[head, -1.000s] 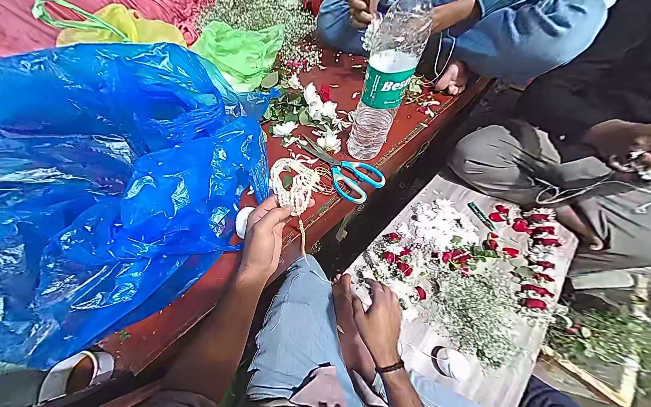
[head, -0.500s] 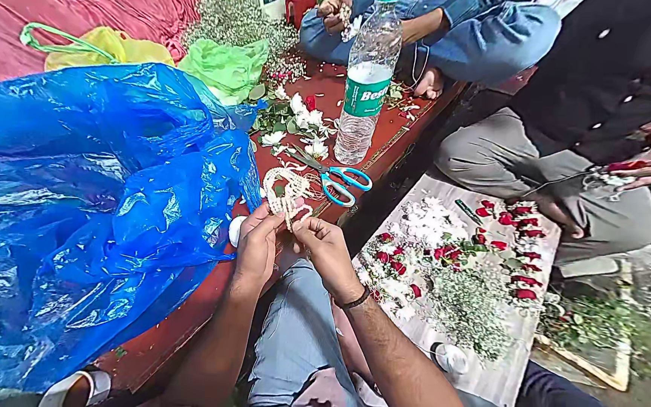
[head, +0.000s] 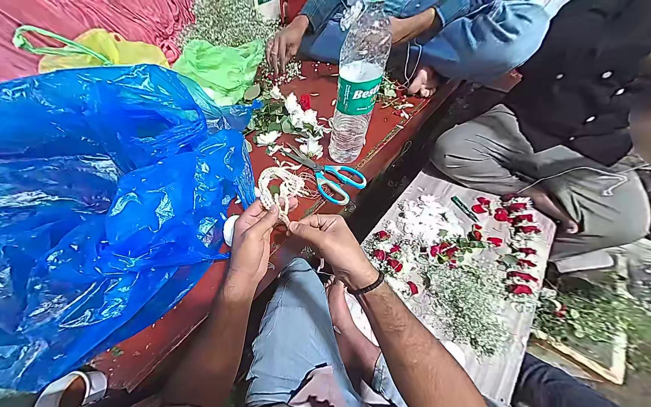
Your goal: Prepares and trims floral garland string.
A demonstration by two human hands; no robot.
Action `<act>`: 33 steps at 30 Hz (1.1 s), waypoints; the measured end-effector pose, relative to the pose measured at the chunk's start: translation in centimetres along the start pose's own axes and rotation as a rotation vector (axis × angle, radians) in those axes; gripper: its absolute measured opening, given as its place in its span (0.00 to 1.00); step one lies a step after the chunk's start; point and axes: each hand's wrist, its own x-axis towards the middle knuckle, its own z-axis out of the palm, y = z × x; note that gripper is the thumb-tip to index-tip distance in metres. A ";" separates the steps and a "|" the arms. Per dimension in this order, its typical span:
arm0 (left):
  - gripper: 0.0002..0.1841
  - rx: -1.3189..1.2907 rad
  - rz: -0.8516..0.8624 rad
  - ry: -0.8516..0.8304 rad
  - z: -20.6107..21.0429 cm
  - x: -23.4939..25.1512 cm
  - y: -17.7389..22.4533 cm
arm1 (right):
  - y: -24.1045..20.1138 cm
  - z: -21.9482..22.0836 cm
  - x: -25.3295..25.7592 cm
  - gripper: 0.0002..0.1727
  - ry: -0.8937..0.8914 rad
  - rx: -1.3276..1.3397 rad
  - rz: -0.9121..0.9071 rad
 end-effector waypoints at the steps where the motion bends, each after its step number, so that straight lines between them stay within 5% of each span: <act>1: 0.17 -0.014 -0.009 0.006 -0.1 0.0 0.0 | -0.4 -0.2 0.0 0.14 -0.040 0.000 0.007; 14: 0.14 -0.033 -0.078 0.125 0.2 0.3 0.6 | -7.6 -8.2 -5.6 0.16 -0.174 -0.114 0.032; 22: 0.12 0.120 -0.117 0.168 0.7 0.3 0.7 | -3.9 -12.9 -2.1 0.11 -0.005 -0.456 -0.182; 26: 0.10 0.377 -0.118 0.148 -0.3 0.2 0.9 | -4.7 -13.0 -1.4 0.12 -0.027 -0.533 -0.217; 29: 0.11 0.882 -0.105 0.141 -0.5 -0.1 1.8 | -6.2 -13.2 -0.1 0.13 -0.097 -0.615 -0.247; 31: 0.16 1.243 -0.031 0.165 0.5 -0.3 2.1 | -7.0 -13.5 0.9 0.13 -0.139 -0.638 -0.261; 33: 0.16 1.317 0.109 0.111 2.1 -0.2 2.0 | -7.6 -13.5 1.5 0.14 -0.175 -0.640 -0.262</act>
